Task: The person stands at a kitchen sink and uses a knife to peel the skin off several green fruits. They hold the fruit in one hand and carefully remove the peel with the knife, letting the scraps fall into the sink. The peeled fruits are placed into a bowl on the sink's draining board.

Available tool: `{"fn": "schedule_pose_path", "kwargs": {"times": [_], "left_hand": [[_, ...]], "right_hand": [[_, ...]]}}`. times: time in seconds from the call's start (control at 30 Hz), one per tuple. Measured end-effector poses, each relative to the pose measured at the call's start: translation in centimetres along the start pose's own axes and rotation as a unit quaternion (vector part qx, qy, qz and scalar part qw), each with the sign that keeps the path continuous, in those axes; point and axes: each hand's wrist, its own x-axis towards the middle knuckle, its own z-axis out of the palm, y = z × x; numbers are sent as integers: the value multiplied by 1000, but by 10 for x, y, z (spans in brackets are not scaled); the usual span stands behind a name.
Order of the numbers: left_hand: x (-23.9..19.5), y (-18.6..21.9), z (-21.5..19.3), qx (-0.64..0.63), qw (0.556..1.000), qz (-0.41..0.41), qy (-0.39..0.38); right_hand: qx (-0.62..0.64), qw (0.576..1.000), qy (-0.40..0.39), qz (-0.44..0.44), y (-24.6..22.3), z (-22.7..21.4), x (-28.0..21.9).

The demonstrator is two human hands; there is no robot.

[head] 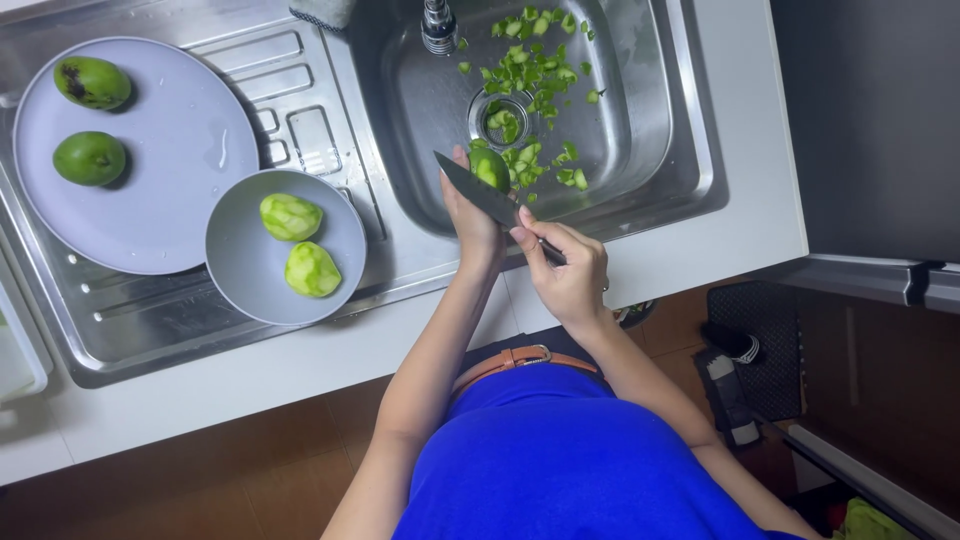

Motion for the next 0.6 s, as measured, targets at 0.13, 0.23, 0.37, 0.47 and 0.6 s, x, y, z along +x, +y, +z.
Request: {"fn": "schedule_pose_path", "kwargs": {"times": [0.13,0.23,0.37,0.47,0.6], "left_hand": [[14,-19,-13,-5,999,29,-31],[14,-21,-10,-40,997,5,-72],[6,-9,6,-90,992,-83,11],[11,-21,-1,-106,991,-83,3],[8,-15,0,-126,989,-67,-44]], "right_hand": [[-20,1000,8,-18,-8,2,2],[-45,998,24,-27,-9,3,3],[-55,998,29,-23,-6,2,5],[-54,997,27,-42,-6,1,6],[-60,996,22,-60,-7,-1,9]]}}
